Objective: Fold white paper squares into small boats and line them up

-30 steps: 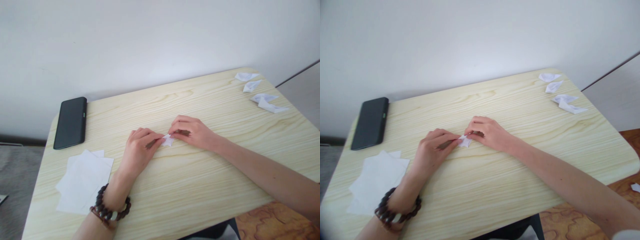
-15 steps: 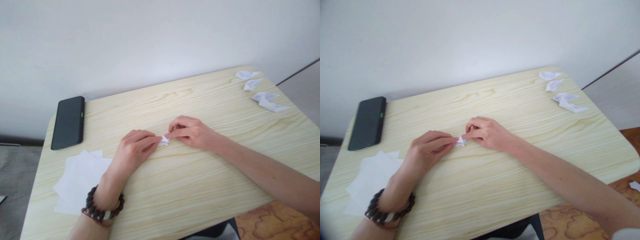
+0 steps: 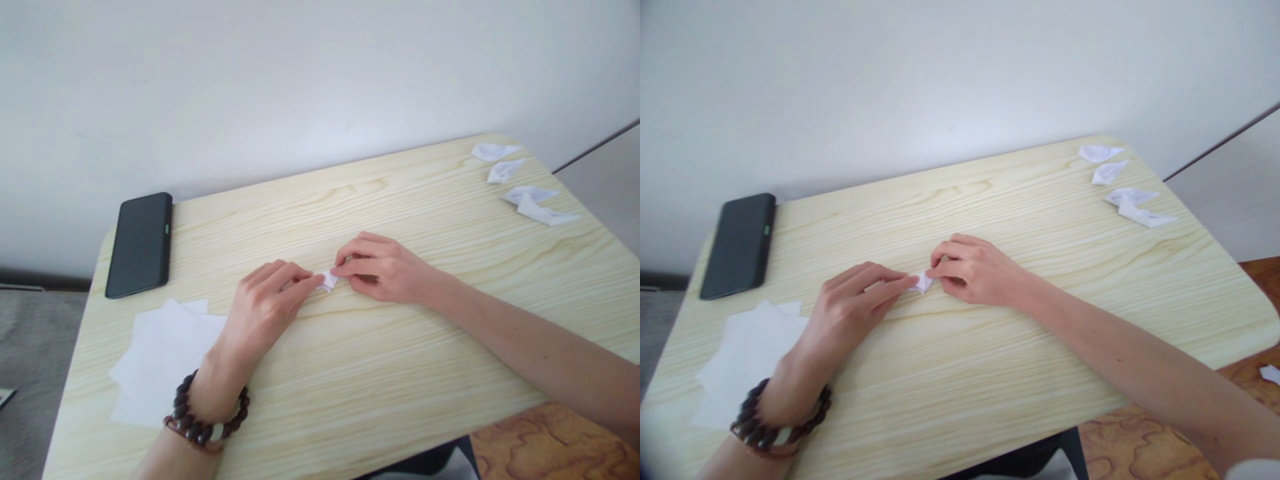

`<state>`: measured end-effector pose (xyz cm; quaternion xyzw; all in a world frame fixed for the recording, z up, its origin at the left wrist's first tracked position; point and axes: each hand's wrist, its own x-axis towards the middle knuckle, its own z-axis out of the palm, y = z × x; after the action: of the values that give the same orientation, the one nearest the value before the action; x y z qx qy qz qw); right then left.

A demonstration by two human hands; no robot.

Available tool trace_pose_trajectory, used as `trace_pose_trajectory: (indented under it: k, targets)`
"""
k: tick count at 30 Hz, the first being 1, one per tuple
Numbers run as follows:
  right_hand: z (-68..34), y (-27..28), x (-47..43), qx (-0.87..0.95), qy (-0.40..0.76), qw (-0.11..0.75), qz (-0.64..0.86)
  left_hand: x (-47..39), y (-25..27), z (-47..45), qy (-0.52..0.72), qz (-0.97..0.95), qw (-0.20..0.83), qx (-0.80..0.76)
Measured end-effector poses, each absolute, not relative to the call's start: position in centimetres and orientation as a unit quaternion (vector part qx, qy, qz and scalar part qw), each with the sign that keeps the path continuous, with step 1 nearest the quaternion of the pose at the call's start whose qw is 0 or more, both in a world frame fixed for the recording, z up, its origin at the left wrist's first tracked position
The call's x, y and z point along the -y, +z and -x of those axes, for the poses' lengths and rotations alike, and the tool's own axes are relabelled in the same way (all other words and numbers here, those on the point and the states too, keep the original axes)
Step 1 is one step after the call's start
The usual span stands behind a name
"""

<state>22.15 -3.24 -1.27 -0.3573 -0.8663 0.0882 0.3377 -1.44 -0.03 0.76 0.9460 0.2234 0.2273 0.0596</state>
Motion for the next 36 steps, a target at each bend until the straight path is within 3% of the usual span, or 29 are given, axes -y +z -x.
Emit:
trace_pose_trajectory:
  k: [5,17,25,36]
  targets:
    - [-22.3,-1.1,3.4,0.876,0.068,0.319,0.356,0.2,1.2,1.6,0.192,-0.951,0.036,-0.239]
    - [-22.2,-1.0,3.5,0.875,0.079,0.314,0.361,1.0,0.3,-0.6,0.248,-0.889,0.114,-0.368]
    - [-22.2,-1.0,3.3,0.848,0.15,0.335,0.382,1.4,0.1,-0.7,0.176,-0.899,0.06,-0.396]
    - [-22.0,-1.1,3.0,0.816,0.217,0.332,0.421,1.3,-0.3,-0.7,0.237,-0.89,0.095,-0.378]
